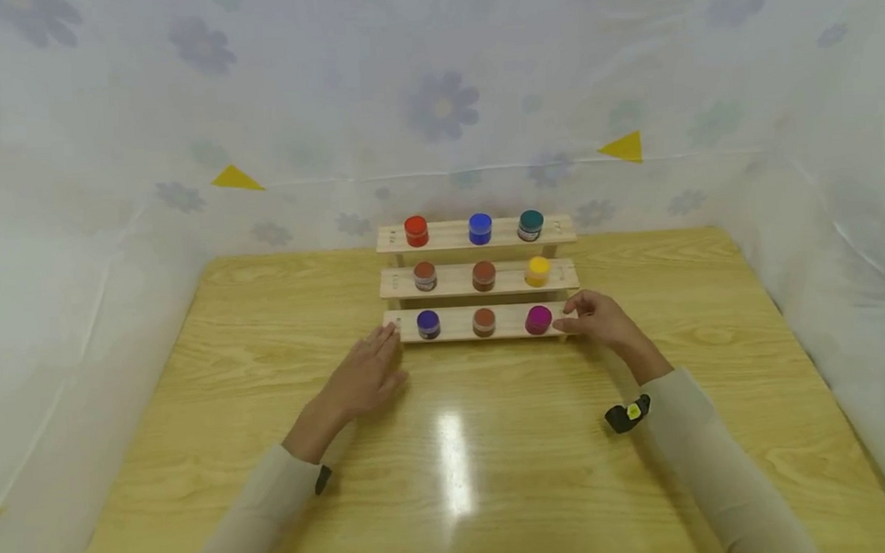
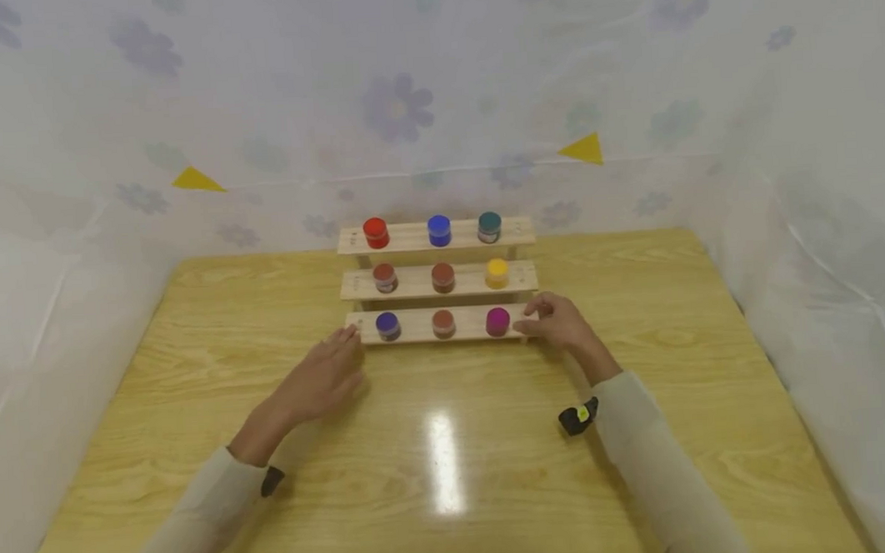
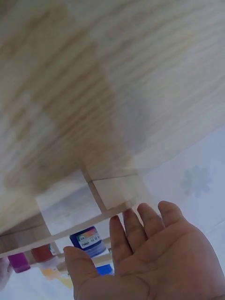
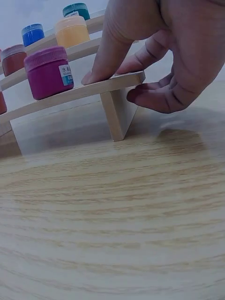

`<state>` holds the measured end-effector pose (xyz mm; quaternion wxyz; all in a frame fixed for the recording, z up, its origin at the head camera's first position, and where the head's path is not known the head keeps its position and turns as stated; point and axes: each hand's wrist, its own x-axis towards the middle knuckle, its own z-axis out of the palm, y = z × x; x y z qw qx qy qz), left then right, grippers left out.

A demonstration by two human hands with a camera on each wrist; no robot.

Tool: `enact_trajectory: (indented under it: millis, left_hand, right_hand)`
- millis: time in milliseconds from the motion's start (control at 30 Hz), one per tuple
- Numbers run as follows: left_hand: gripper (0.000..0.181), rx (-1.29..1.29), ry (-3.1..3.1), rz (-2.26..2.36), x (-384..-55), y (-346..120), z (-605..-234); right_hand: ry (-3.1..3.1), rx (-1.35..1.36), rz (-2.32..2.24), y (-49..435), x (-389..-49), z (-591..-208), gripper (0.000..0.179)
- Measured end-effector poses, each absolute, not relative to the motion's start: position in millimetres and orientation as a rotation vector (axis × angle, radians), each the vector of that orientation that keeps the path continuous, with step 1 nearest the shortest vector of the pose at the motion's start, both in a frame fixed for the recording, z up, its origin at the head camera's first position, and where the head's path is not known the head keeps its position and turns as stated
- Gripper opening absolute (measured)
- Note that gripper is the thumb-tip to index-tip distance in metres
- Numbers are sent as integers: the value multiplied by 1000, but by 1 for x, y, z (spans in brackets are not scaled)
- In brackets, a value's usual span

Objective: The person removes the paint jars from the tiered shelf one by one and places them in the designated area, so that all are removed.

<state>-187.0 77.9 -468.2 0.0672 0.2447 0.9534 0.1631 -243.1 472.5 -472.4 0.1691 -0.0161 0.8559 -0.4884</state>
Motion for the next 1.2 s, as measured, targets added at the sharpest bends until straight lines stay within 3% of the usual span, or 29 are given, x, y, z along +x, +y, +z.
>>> enact_trajectory:
  millis: [400,667,1200]
  left_hand:
    - [52,529,2998,915,-219,83,-437]
    - [41,582,3125,1216,-256,85,-422]
    - [55,399,3055,1265,-308,99,-397]
  right_hand:
    - [2343,-64,-1511,474,-247,-481,37]
    - [2376,-61,-1472,479,-248,-481,36]
    - [2362,-35,-1452,480,-251,-482,34]
